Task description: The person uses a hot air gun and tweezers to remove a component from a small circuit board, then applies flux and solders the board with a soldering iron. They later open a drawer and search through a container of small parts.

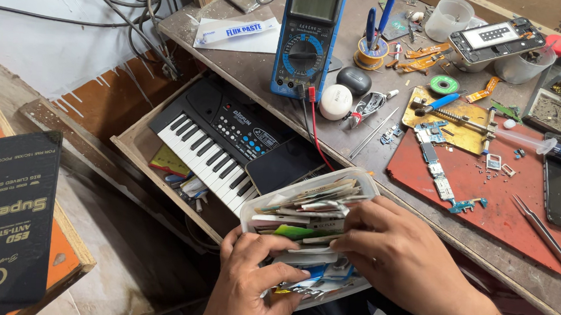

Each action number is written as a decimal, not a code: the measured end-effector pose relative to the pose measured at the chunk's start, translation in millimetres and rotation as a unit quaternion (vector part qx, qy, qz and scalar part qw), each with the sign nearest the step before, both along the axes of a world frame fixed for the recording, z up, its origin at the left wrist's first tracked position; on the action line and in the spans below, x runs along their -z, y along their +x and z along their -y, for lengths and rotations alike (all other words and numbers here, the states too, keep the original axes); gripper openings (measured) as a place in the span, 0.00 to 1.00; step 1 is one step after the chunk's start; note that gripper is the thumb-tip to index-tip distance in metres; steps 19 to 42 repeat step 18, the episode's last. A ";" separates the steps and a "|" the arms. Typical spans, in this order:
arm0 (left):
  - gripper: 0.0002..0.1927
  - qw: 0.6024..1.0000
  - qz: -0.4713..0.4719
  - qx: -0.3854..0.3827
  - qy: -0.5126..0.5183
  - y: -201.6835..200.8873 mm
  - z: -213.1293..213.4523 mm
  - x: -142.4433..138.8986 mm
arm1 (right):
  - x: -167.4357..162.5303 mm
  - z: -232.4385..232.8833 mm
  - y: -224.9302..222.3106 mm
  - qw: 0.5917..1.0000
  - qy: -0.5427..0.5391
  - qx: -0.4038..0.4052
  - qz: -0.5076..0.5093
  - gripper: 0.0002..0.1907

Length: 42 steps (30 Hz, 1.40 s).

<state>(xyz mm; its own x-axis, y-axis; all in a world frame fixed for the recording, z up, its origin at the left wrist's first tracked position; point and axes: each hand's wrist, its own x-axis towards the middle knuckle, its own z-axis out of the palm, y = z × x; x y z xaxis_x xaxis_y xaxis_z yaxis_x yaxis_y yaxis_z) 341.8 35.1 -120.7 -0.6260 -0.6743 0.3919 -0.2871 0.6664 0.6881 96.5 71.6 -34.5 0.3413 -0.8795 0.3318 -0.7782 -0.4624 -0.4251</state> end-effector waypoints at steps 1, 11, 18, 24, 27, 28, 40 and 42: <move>0.12 1.000 -0.002 0.000 -0.001 0.4 -0.3 -0.2 | 0.3 -1.5 -0.9 1.000 0.008 -0.002 -0.008 0.10; 0.14 1.000 0.007 -0.004 0.007 -2.6 1.4 -1.0 | -9.9 -13.7 -8.3 0.994 0.077 -0.058 -0.060 0.12; 0.24 0.999 0.008 -0.007 0.052 1.1 -3.7 6.4 | -6.8 -21.1 -6.2 0.988 0.116 -0.053 -0.082 0.14; 0.24 0.999 0.008 -0.007 0.052 1.1 -3.7 6.4 | -6.8 -21.1 -6.2 0.988 0.116 -0.053 -0.082 0.14; 0.24 0.999 0.008 -0.007 0.052 1.1 -3.7 6.4 | -6.8 -21.1 -6.2 0.988 0.116 -0.053 -0.082 0.14; 0.24 0.999 0.008 -0.007 0.052 1.1 -3.7 6.4 | -6.8 -21.1 -6.2 0.988 0.116 -0.053 -0.082 0.14; 0.24 0.999 0.008 -0.007 0.052 1.1 -3.7 6.4 | -6.8 -21.1 -6.2 0.988 0.116 -0.053 -0.082 0.14; 0.24 0.999 0.008 -0.007 0.052 1.1 -3.7 6.4 | -6.8 -21.1 -6.2 0.988 0.116 -0.053 -0.082 0.14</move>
